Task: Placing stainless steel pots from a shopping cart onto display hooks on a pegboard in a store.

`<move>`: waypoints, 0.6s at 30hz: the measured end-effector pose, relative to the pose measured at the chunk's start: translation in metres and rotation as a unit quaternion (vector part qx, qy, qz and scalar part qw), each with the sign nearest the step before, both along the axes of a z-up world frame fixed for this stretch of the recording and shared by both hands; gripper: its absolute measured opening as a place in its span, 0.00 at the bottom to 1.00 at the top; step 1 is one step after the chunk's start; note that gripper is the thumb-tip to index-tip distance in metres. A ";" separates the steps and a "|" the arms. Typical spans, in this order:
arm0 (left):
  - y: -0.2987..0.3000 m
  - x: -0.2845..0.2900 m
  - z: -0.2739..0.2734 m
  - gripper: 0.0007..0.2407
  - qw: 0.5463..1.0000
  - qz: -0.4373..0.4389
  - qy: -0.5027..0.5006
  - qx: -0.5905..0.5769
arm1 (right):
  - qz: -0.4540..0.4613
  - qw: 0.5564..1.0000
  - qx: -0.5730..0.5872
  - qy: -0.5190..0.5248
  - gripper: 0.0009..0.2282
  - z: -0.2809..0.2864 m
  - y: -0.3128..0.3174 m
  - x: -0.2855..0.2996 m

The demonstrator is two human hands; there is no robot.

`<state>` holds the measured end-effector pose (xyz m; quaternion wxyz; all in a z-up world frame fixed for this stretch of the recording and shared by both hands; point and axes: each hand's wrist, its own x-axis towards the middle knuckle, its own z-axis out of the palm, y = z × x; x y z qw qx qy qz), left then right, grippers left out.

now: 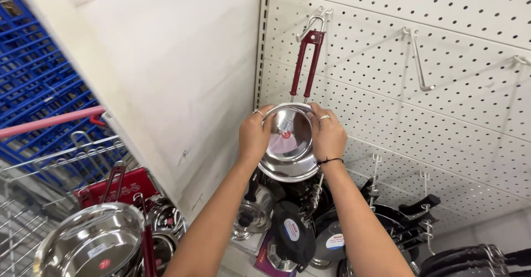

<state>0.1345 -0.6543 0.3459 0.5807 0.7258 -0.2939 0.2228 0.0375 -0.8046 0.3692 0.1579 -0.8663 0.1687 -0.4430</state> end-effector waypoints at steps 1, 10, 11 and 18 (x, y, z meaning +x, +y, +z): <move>-0.007 0.005 -0.004 0.09 1.000 -0.004 0.000 -0.001 | -0.004 1.000 -0.001 0.000 0.10 -0.004 -0.007 0.004; -0.052 0.034 -0.006 0.10 0.998 0.019 0.057 0.020 | -0.009 0.998 -0.042 0.035 0.14 -0.017 -0.055 0.040; -0.055 0.035 -0.004 0.10 0.996 0.009 0.082 0.022 | -0.008 0.998 -0.046 0.034 0.14 -0.017 -0.060 0.043; -0.080 0.063 -0.020 0.08 0.999 0.020 0.028 0.026 | -0.008 0.997 -0.053 0.057 0.16 -0.018 -0.075 0.057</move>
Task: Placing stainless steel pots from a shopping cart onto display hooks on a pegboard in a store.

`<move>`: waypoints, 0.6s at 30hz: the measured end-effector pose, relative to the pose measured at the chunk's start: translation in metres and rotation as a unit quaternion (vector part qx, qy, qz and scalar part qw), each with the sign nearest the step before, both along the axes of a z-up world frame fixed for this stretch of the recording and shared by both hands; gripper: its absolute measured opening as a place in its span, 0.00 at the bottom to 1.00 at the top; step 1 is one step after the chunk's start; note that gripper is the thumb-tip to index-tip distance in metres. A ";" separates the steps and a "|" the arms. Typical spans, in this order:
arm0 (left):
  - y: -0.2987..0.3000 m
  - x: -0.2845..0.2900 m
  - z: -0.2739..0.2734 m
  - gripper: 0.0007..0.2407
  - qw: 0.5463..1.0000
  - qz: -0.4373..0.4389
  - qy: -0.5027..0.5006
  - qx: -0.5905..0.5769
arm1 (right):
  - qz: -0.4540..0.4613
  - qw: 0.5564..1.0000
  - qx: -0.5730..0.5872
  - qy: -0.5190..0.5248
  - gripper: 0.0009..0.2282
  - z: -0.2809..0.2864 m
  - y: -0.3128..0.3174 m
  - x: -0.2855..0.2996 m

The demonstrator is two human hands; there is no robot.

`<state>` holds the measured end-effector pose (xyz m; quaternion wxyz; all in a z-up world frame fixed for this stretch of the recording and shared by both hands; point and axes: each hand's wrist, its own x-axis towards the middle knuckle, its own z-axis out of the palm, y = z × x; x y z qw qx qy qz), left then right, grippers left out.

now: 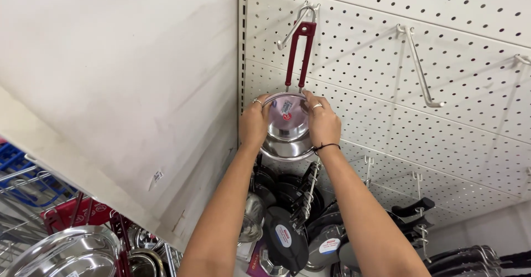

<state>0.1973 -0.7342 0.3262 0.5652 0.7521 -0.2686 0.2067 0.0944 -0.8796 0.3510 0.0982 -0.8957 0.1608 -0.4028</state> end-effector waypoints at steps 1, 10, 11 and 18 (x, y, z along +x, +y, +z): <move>0.001 0.000 0.003 0.08 1.000 0.001 0.000 0.000 | 0.001 1.000 0.000 0.000 0.16 0.001 0.001 0.001; 0.004 0.005 0.007 0.08 0.999 -0.006 -0.021 0.037 | -0.004 1.000 0.003 -0.001 0.17 -0.001 0.004 0.005; 0.006 0.003 0.010 0.08 0.999 -0.006 -0.011 0.049 | -0.003 1.000 0.006 0.005 0.18 0.001 0.006 0.004; 0.023 -0.003 0.013 0.11 0.997 0.024 -0.001 0.076 | -0.033 0.997 0.061 0.016 0.17 -0.001 0.011 0.000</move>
